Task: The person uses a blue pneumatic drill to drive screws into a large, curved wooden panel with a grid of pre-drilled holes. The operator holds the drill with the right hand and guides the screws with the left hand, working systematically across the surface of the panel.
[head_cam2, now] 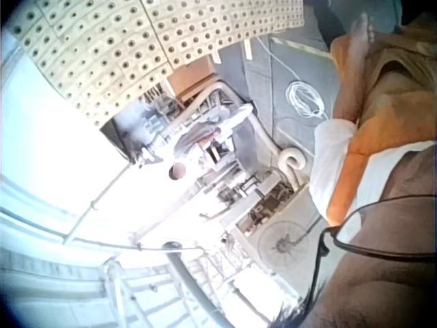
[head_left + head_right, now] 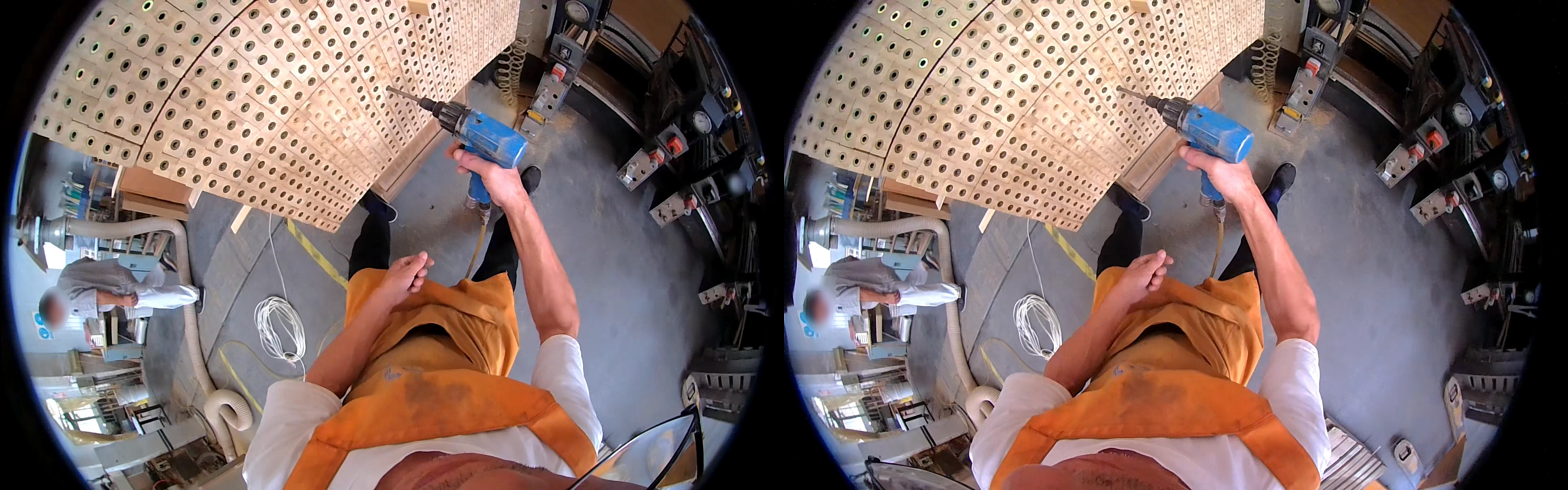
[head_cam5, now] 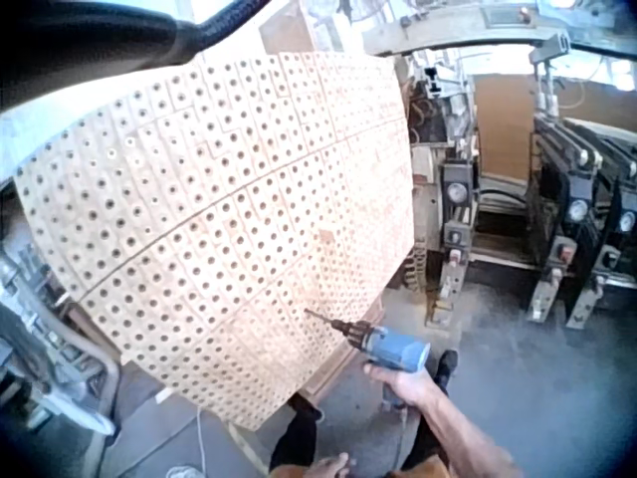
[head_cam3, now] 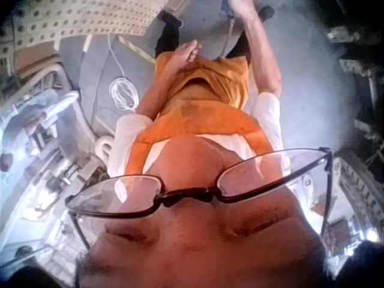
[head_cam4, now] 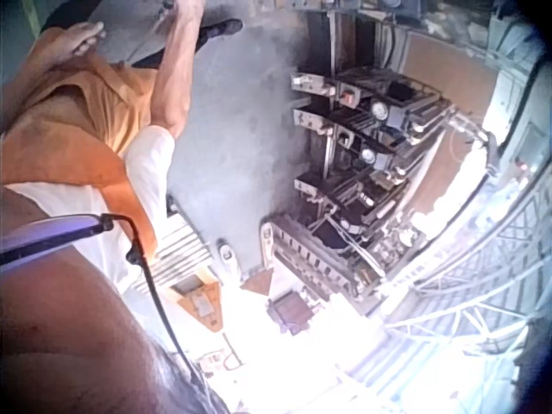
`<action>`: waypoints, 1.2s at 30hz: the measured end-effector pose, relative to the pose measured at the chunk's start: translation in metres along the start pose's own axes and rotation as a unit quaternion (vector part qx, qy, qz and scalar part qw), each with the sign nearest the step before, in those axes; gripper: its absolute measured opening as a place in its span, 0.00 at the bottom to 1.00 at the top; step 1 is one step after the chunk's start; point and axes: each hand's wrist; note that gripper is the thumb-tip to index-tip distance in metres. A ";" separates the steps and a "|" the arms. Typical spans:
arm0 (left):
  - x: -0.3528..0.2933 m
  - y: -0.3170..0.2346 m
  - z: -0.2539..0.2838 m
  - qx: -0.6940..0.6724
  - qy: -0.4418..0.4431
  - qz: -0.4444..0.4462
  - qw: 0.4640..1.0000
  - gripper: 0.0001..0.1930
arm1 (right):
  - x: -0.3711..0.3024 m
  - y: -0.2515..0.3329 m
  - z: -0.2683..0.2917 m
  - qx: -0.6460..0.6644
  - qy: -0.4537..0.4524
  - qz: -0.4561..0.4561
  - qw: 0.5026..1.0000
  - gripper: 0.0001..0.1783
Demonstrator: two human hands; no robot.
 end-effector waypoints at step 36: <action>0.040 -0.271 -0.077 -0.167 0.072 -0.355 0.917 0.11 | -0.028 0.000 -0.011 0.110 -0.023 -0.036 0.993 0.13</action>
Point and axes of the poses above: each hand's wrist, its own x-axis towards the middle knuckle, its own z-axis out of the back of the hand, y = z × x, and after that the axes turned 6 degrees about y, right-handed
